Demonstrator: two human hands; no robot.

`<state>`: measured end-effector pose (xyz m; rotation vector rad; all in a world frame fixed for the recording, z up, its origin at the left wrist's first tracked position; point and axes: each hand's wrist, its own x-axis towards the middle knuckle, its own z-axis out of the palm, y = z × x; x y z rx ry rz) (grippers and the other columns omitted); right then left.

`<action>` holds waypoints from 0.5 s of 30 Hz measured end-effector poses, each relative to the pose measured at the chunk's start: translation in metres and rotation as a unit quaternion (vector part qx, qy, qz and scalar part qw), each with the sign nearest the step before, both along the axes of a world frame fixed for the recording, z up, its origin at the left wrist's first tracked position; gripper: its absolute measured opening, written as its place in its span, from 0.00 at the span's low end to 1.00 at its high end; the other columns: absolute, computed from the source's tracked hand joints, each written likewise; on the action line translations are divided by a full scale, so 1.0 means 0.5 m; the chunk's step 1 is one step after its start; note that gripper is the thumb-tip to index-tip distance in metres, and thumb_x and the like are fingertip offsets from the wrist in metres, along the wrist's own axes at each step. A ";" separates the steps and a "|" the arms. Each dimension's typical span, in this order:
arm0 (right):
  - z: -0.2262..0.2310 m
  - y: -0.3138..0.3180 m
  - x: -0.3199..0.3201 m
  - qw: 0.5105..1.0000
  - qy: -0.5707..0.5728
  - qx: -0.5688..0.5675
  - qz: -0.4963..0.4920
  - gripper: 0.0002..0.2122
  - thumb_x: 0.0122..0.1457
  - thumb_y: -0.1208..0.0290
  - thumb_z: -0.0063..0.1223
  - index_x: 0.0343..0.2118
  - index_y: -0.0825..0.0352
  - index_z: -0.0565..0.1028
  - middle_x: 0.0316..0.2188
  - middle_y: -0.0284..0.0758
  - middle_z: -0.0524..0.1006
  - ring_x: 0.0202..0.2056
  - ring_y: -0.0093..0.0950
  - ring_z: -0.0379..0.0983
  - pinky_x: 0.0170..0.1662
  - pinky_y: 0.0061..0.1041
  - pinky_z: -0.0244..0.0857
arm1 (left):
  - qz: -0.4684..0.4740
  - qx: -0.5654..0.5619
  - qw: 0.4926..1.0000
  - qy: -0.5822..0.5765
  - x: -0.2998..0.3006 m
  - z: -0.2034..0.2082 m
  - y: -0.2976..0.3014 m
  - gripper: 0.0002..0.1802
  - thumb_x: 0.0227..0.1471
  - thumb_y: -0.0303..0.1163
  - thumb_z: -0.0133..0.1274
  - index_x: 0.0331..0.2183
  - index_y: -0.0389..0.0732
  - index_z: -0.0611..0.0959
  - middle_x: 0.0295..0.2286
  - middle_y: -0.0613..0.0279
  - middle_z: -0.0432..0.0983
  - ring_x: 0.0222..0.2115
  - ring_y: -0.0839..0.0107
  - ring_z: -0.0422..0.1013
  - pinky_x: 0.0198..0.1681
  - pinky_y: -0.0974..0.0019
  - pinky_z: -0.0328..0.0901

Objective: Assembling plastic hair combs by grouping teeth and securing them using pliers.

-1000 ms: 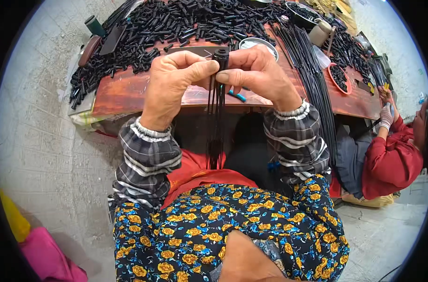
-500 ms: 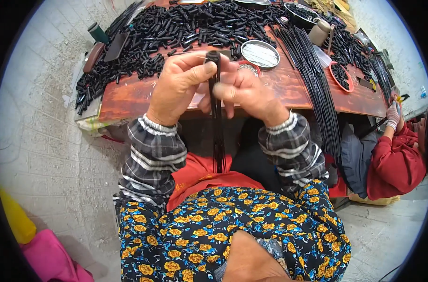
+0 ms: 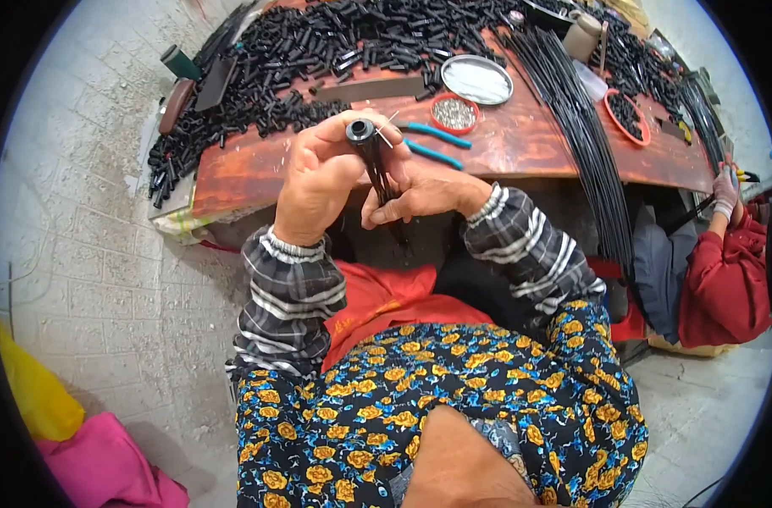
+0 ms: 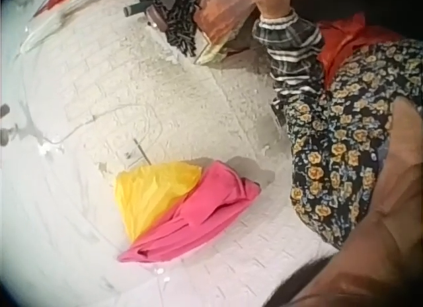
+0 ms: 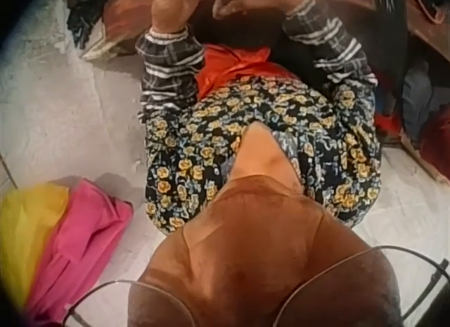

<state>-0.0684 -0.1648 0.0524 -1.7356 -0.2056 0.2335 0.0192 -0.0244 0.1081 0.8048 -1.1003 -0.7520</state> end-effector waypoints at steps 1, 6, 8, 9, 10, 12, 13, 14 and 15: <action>-0.003 0.000 -0.003 0.999 0.025 -0.016 0.033 0.07 0.54 0.69 0.56 0.32 0.66 0.79 0.26 0.25 0.76 0.28 0.16 0.70 0.29 0.17 0.63 | -0.048 -0.020 0.995 0.089 -0.014 -0.008 -0.001 0.23 0.53 0.46 0.55 0.33 0.31 0.77 0.26 0.60 0.73 0.27 0.75 0.70 0.31 0.73 0.65; -0.050 0.003 -0.006 0.995 -0.066 -0.023 0.073 0.11 0.49 0.75 0.60 0.37 0.70 0.78 0.32 0.32 0.78 0.33 0.22 0.73 0.38 0.24 0.68 | -0.035 0.003 0.996 0.081 -0.016 -0.108 0.009 0.34 0.52 0.60 0.47 0.29 0.32 0.76 0.20 0.62 0.69 0.18 0.78 0.62 0.21 0.75 0.56; -0.037 -0.022 -0.022 0.997 -0.072 -0.024 0.008 0.12 0.50 0.75 0.60 0.38 0.70 0.78 0.33 0.31 0.78 0.34 0.21 0.73 0.39 0.22 0.67 | -0.018 -0.013 0.994 0.111 -0.021 -0.127 0.005 0.33 0.53 0.59 0.47 0.29 0.33 0.76 0.19 0.63 0.68 0.17 0.79 0.60 0.20 0.75 0.54; -0.027 -0.034 -0.028 0.995 -0.083 -0.027 -0.057 0.12 0.50 0.74 0.61 0.39 0.70 0.78 0.34 0.30 0.77 0.35 0.19 0.73 0.40 0.19 0.66 | -0.008 -0.027 0.987 0.155 -0.021 -0.130 0.003 0.32 0.54 0.59 0.47 0.28 0.33 0.76 0.18 0.64 0.67 0.17 0.80 0.58 0.19 0.76 0.51; -0.004 -0.033 -0.043 0.986 -0.105 0.022 -0.126 0.15 0.48 0.75 0.62 0.41 0.70 0.76 0.34 0.30 0.77 0.35 0.19 0.73 0.40 0.19 0.67 | 0.004 -0.041 0.979 0.198 -0.022 -0.131 0.006 0.31 0.54 0.58 0.46 0.27 0.34 0.76 0.18 0.65 0.65 0.16 0.81 0.56 0.19 0.76 0.49; 0.048 -0.021 -0.052 0.966 -0.177 -0.026 -0.186 0.22 0.45 0.76 0.66 0.46 0.69 0.73 0.34 0.30 0.77 0.35 0.17 0.72 0.37 0.17 0.67 | 0.029 -0.033 0.979 0.200 -0.017 -0.143 0.016 0.31 0.54 0.58 0.46 0.26 0.34 0.76 0.17 0.66 0.65 0.16 0.81 0.55 0.19 0.76 0.49; 0.056 -0.014 -0.053 0.966 -0.177 -0.026 -0.185 0.22 0.45 0.76 0.66 0.46 0.69 0.73 0.34 0.30 0.77 0.35 0.17 0.72 0.37 0.17 0.67 | 0.040 -0.027 0.979 0.196 -0.018 -0.144 0.014 0.30 0.55 0.57 0.46 0.26 0.35 0.76 0.17 0.66 0.64 0.16 0.81 0.55 0.19 0.76 0.49; 0.061 -0.003 -0.048 0.951 -0.230 -0.064 -0.197 0.22 0.45 0.75 0.66 0.45 0.69 0.74 0.33 0.30 0.77 0.34 0.17 0.72 0.35 0.16 0.67 | 0.076 -0.020 0.977 0.196 -0.024 -0.145 0.011 0.30 0.54 0.57 0.48 0.25 0.35 0.75 0.17 0.66 0.65 0.16 0.81 0.56 0.19 0.77 0.50; 0.067 0.005 -0.042 0.931 -0.282 -0.102 -0.208 0.21 0.44 0.75 0.66 0.43 0.69 0.74 0.31 0.30 0.77 0.32 0.16 0.73 0.33 0.15 0.66 | 0.077 -0.021 0.977 0.196 -0.029 -0.143 0.011 0.30 0.54 0.57 0.48 0.25 0.35 0.75 0.17 0.66 0.65 0.16 0.81 0.56 0.19 0.77 0.50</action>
